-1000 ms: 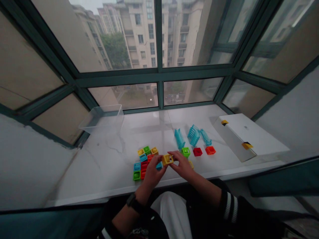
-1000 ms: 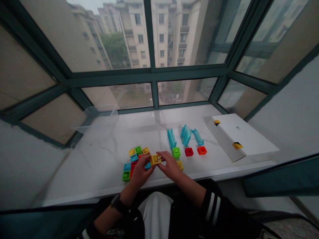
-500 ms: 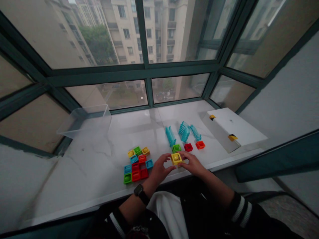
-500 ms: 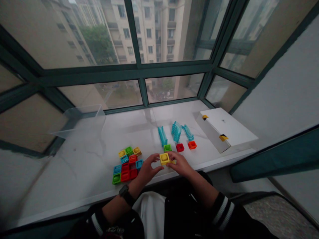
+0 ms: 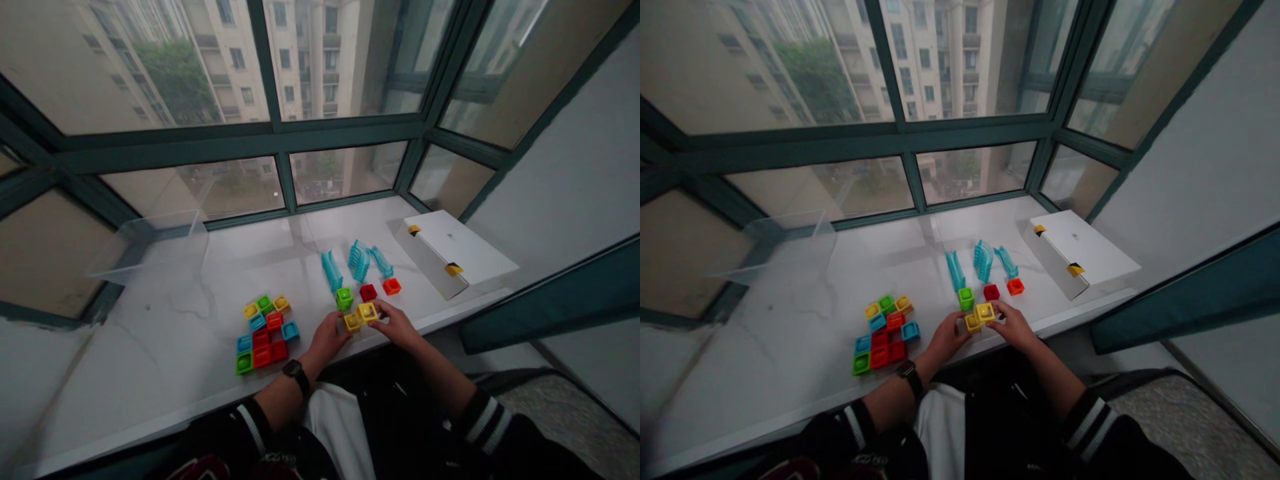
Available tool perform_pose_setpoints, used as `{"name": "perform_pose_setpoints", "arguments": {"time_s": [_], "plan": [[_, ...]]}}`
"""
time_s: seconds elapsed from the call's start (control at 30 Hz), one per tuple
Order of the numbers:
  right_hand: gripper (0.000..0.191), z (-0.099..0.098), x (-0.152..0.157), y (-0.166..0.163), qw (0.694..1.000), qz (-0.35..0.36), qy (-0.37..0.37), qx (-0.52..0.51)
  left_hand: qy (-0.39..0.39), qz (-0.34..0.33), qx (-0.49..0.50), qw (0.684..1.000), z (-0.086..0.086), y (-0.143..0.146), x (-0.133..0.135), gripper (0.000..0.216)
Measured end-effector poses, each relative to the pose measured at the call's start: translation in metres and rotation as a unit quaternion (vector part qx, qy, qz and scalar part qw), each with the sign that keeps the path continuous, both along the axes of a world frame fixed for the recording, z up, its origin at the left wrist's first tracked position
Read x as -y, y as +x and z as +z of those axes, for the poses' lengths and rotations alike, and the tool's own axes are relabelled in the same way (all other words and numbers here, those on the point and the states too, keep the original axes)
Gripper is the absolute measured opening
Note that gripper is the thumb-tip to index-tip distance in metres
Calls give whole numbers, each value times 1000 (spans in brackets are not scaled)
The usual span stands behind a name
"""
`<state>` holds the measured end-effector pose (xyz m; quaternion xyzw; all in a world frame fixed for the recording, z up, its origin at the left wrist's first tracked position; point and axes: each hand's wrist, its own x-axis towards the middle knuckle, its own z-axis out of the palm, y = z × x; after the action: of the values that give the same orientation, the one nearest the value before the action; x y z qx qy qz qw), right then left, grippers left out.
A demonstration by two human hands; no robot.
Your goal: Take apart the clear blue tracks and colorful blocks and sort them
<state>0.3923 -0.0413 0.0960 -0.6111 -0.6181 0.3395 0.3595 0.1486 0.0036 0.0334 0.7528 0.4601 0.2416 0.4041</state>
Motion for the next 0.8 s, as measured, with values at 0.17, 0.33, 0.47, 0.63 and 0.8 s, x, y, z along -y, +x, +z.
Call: {"name": "perform_pose_setpoints", "arguments": {"time_s": [0.17,0.33,0.47,0.63,0.8], "plan": [[52,-14,-7,-12,1000,26,-9,2,10,-6,0,1000,2,1,-1,45],[51,-31,-12,-18,999,46,-24,12,11,-13,12,1000,0,0,-1,43],[51,-38,-13,-18,998,59,-20,18,15,-10,19,1000,-2,0,-1,46],[52,-43,-16,-14,997,79,-25,1,13,-8,16,1000,3,-1,2,47],[49,-48,-18,-12,995,94,-24,-37,4,-5,31,1000,10,0,3,47]]}}
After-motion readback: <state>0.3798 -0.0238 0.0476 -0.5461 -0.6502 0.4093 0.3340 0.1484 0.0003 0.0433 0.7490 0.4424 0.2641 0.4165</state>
